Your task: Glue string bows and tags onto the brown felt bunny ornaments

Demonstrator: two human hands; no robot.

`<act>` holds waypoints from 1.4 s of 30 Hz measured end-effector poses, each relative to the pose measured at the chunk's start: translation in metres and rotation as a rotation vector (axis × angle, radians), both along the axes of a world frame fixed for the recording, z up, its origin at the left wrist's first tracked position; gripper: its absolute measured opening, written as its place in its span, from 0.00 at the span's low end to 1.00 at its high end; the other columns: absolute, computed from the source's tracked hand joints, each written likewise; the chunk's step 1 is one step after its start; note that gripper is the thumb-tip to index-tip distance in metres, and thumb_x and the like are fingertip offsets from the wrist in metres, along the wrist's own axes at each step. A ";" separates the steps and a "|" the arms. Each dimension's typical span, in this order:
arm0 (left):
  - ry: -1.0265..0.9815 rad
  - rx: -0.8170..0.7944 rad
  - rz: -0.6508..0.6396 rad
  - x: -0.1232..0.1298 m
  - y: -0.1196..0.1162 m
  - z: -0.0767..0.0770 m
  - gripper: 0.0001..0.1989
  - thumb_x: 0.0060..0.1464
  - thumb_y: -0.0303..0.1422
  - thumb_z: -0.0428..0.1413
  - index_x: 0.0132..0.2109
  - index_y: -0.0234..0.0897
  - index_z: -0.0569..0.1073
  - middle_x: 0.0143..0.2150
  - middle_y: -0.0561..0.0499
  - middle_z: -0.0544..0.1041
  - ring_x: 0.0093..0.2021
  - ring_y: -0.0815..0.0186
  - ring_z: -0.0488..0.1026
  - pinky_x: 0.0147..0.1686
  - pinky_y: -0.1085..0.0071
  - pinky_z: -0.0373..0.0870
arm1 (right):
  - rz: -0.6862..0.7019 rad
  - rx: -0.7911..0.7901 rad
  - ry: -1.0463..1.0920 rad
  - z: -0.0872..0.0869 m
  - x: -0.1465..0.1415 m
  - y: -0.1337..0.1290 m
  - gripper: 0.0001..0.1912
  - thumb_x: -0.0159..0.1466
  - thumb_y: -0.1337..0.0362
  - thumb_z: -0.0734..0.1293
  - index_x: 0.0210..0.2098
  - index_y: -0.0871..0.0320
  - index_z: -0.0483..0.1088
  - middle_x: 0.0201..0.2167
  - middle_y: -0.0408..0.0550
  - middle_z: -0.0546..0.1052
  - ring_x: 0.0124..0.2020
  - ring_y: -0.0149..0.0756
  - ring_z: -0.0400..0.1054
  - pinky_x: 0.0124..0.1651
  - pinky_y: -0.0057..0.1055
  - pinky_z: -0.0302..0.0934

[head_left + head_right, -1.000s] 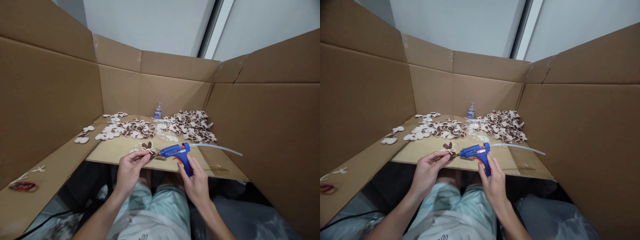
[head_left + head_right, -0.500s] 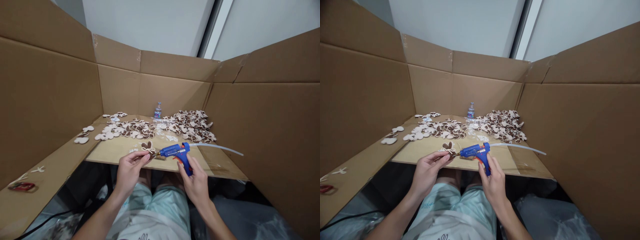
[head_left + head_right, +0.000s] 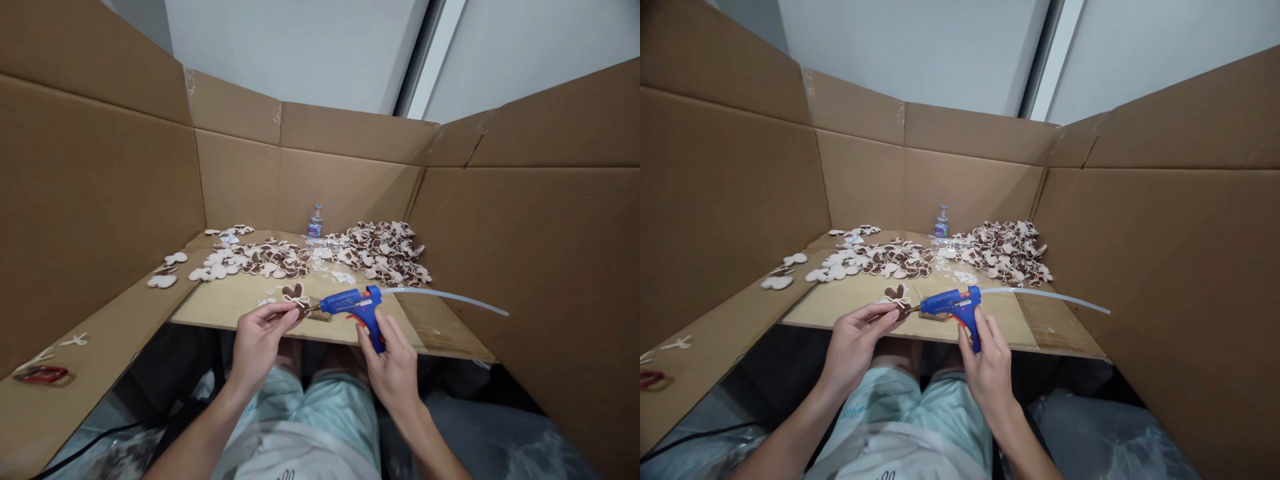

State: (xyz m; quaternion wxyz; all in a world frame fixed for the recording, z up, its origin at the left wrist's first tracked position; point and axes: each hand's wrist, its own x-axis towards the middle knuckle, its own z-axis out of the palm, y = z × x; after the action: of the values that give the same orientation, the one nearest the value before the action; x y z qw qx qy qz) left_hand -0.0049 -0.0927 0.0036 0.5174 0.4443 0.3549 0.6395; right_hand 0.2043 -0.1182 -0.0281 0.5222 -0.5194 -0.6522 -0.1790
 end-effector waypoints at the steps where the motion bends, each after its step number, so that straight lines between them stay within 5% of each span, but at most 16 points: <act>1: 0.003 0.000 0.002 0.000 0.000 0.000 0.09 0.43 0.32 0.68 0.35 0.34 0.81 0.36 0.49 0.83 0.38 0.63 0.80 0.43 0.73 0.78 | -0.004 0.002 -0.001 -0.001 0.000 0.000 0.18 0.67 0.60 0.61 0.53 0.64 0.69 0.37 0.56 0.76 0.35 0.40 0.72 0.36 0.32 0.67; 5: 0.004 -0.005 0.002 -0.001 0.002 -0.001 0.10 0.43 0.32 0.68 0.35 0.33 0.81 0.37 0.47 0.83 0.39 0.62 0.80 0.45 0.70 0.77 | 0.014 -0.039 0.034 0.002 0.002 -0.001 0.19 0.67 0.60 0.61 0.53 0.63 0.68 0.37 0.56 0.76 0.36 0.40 0.72 0.37 0.32 0.67; 10: 0.032 -0.009 0.056 -0.011 0.008 0.001 0.12 0.43 0.34 0.68 0.36 0.33 0.81 0.37 0.45 0.83 0.40 0.60 0.80 0.46 0.66 0.76 | -0.018 -0.300 0.089 0.005 0.016 0.010 0.20 0.65 0.54 0.62 0.49 0.62 0.69 0.37 0.55 0.75 0.38 0.44 0.71 0.39 0.36 0.66; 16: 0.054 0.015 0.206 -0.028 0.022 0.005 0.13 0.43 0.35 0.68 0.37 0.35 0.81 0.38 0.46 0.83 0.39 0.62 0.79 0.41 0.70 0.76 | -0.177 -0.589 -0.093 -0.028 0.037 0.048 0.15 0.63 0.59 0.62 0.42 0.65 0.73 0.34 0.57 0.77 0.37 0.46 0.72 0.40 0.36 0.64; 22: -0.020 0.037 0.260 -0.041 0.029 0.009 0.15 0.41 0.35 0.68 0.39 0.34 0.81 0.38 0.46 0.83 0.41 0.61 0.78 0.44 0.66 0.76 | -0.257 -0.603 -0.135 -0.060 0.042 0.067 0.14 0.62 0.61 0.64 0.41 0.65 0.73 0.34 0.59 0.78 0.38 0.47 0.72 0.43 0.38 0.62; 28: -0.020 0.058 0.286 -0.050 0.029 0.012 0.16 0.41 0.35 0.68 0.40 0.34 0.81 0.39 0.45 0.83 0.42 0.60 0.78 0.44 0.64 0.76 | -0.307 -0.577 -0.127 -0.057 0.045 0.064 0.22 0.62 0.57 0.66 0.47 0.69 0.70 0.40 0.67 0.76 0.42 0.53 0.70 0.45 0.44 0.61; 32: -0.034 0.059 0.298 -0.052 0.028 0.014 0.16 0.41 0.35 0.68 0.40 0.34 0.81 0.42 0.45 0.82 0.44 0.59 0.78 0.45 0.65 0.75 | -0.092 -0.555 -0.087 -0.036 0.014 0.062 0.19 0.62 0.60 0.65 0.47 0.69 0.70 0.43 0.67 0.76 0.46 0.54 0.69 0.49 0.49 0.59; 37: -0.030 0.069 0.309 -0.054 0.027 0.016 0.16 0.42 0.36 0.67 0.41 0.35 0.81 0.42 0.45 0.82 0.43 0.60 0.78 0.47 0.64 0.74 | 0.254 -0.658 -0.219 -0.016 -0.066 0.089 0.12 0.60 0.68 0.68 0.45 0.56 0.73 0.38 0.48 0.80 0.41 0.39 0.73 0.45 0.30 0.64; 42: -0.041 0.076 0.313 -0.054 0.027 0.016 0.16 0.42 0.35 0.68 0.40 0.35 0.81 0.42 0.46 0.82 0.44 0.60 0.78 0.47 0.66 0.74 | 0.333 -0.750 -0.299 -0.013 -0.122 0.133 0.11 0.62 0.67 0.67 0.45 0.58 0.73 0.41 0.54 0.79 0.44 0.41 0.73 0.47 0.33 0.64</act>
State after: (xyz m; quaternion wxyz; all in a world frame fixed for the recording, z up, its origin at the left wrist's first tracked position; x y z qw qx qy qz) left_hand -0.0591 -0.0657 0.0198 0.4014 0.3898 0.3848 0.7341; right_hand 0.0824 0.0152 -0.0412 0.2189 -0.5292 -0.8155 0.0837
